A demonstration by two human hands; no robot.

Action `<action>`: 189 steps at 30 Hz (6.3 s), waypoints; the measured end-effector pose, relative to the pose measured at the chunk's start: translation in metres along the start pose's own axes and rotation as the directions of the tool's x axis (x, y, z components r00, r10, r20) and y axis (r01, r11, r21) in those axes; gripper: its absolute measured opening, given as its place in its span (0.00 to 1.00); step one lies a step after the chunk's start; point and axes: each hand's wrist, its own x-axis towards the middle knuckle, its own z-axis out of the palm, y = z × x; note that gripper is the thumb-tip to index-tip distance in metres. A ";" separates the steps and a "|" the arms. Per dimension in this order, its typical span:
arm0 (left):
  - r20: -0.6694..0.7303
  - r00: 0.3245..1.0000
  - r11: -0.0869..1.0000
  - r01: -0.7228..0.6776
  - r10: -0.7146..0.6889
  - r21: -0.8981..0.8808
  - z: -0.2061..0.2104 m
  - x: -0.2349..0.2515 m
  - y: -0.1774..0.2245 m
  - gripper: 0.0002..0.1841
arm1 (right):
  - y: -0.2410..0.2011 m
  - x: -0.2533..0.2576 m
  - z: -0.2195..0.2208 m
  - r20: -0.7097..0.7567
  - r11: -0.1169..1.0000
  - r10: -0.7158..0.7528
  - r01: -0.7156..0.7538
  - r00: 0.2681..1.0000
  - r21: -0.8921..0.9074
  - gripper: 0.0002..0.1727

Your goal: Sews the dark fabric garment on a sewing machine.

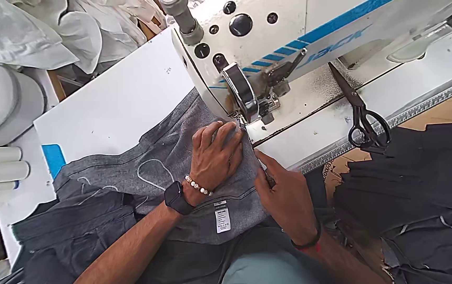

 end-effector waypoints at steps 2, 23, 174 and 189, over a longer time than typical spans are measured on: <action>0.006 1.000 1.000 0.025 -0.025 -0.011 0.001 -0.002 0.003 0.20 | -0.003 -0.002 -0.008 -0.002 0.999 -0.016 0.016 1.000 -0.046 0.22; 0.046 0.999 0.979 0.006 0.003 -0.203 0.003 -0.009 0.004 0.19 | 0.043 -0.010 -0.050 0.330 0.930 -0.313 0.358 0.891 -0.083 0.19; 0.207 0.965 0.975 0.190 -0.163 -0.119 -0.016 -0.063 -0.020 0.42 | 0.029 0.037 0.031 -0.019 0.796 -0.338 0.275 0.941 -0.540 0.22; -0.006 0.993 0.952 0.114 -0.121 -0.285 0.008 0.003 0.004 0.19 | 0.025 0.046 -0.012 -0.037 0.933 -0.272 0.254 0.962 -0.255 0.14</action>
